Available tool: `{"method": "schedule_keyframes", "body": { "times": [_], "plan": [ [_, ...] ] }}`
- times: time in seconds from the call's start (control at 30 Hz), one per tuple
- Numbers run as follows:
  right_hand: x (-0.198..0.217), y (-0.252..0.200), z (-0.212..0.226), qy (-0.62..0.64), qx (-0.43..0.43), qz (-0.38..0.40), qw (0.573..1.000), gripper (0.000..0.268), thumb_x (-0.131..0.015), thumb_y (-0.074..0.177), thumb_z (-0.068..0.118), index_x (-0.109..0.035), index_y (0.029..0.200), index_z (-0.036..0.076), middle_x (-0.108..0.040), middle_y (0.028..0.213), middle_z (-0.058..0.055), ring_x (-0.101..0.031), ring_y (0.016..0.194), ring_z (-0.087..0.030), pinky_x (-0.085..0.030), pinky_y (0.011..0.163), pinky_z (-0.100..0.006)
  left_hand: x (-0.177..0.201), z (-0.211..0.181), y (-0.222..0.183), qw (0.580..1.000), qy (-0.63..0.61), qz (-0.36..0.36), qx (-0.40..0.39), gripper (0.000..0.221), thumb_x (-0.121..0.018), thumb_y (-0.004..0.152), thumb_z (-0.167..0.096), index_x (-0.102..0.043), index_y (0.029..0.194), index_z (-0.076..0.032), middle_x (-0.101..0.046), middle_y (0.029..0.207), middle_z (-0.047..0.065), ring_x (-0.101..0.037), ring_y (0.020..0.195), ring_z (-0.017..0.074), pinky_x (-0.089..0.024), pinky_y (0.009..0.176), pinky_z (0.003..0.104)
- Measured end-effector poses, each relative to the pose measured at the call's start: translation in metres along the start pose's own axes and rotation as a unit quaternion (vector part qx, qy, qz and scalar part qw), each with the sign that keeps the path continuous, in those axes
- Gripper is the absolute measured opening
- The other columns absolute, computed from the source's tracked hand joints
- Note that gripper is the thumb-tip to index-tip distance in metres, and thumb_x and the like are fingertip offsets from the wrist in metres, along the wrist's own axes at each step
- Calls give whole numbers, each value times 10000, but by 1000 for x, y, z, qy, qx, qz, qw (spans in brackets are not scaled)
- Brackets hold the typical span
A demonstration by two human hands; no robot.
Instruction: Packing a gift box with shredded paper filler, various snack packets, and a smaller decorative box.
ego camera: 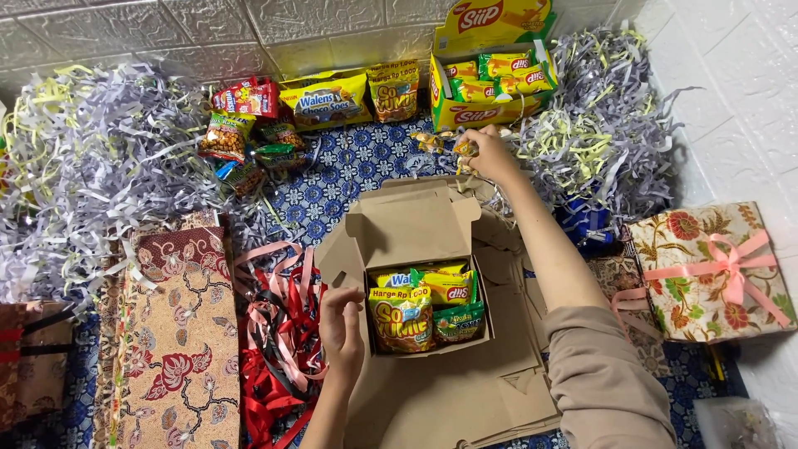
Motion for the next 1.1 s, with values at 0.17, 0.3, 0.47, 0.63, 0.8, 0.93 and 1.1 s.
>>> {"method": "schedule_keyframes", "body": {
  "times": [0.17,0.3,0.47,0.63,0.8,0.93,1.1],
  "plan": [
    [12,-11,12,-18,6,5,1000,362,-493,745,-142,-651,880,154,-610,875,-97,-372,482,-156,-260,430,-303,-3,-5,0,1000,-1,0,-8,167,-426,976,-115,-536,1081,-48,-560,962,84,-581,882,164,-498,736,253],
    [9,-5,4,-61,-14,4,998,318,-544,797,-111,-638,993,121,-491,1172,-152,-560,764,-267,-463,624,-379,-4,-5,-3,1000,-3,6,-1,172,-427,975,-112,-534,1093,-46,-561,984,87,-586,905,170,-503,764,254],
    [27,-1,2,-66,-4,-97,993,310,-713,830,160,-621,1093,25,-466,1122,-147,-508,1049,-310,-453,914,-420,-1,-11,0,1000,9,4,-4,167,-419,974,-103,-543,1073,-52,-554,955,80,-580,878,161,-496,726,246],
    [36,-7,10,-99,-14,-90,991,311,-629,925,268,-615,1031,-24,-479,1117,-162,-506,1058,-283,-415,979,-423,-1,-9,0,1000,0,3,-2,167,-417,973,-94,-538,1079,-51,-553,960,83,-573,886,165,-489,723,248],
    [8,-6,-4,-240,-79,22,967,377,-505,999,209,-600,927,-148,-444,1156,-220,-535,721,-290,-479,659,-424,-5,-8,-1,1000,6,12,2,167,-423,973,-101,-541,1072,-38,-565,959,88,-571,881,168,-494,745,248],
    [4,-19,16,-232,-72,43,969,418,-456,903,-34,-473,1318,18,-407,1231,-193,-524,973,-369,-490,763,-461,-5,-10,0,1000,13,17,-11,170,-420,976,-114,-541,1067,-37,-567,951,87,-556,864,169,-488,737,251],
    [-10,-10,8,-238,-68,99,964,511,-531,930,342,-385,1417,296,-284,1436,-149,-134,1386,-418,-241,1051,-651,-2,-6,1,1000,15,10,-1,165,-423,969,-107,-544,1060,-41,-562,961,92,-575,882,172,-499,727,252]
  ]
}}
Point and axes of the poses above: each hand's wrist, its own y-axis towards the middle knuckle, its own x-axis out of the back of the hand, z = x × y, the point moved 9 cm from there along y, towards the middle knuckle
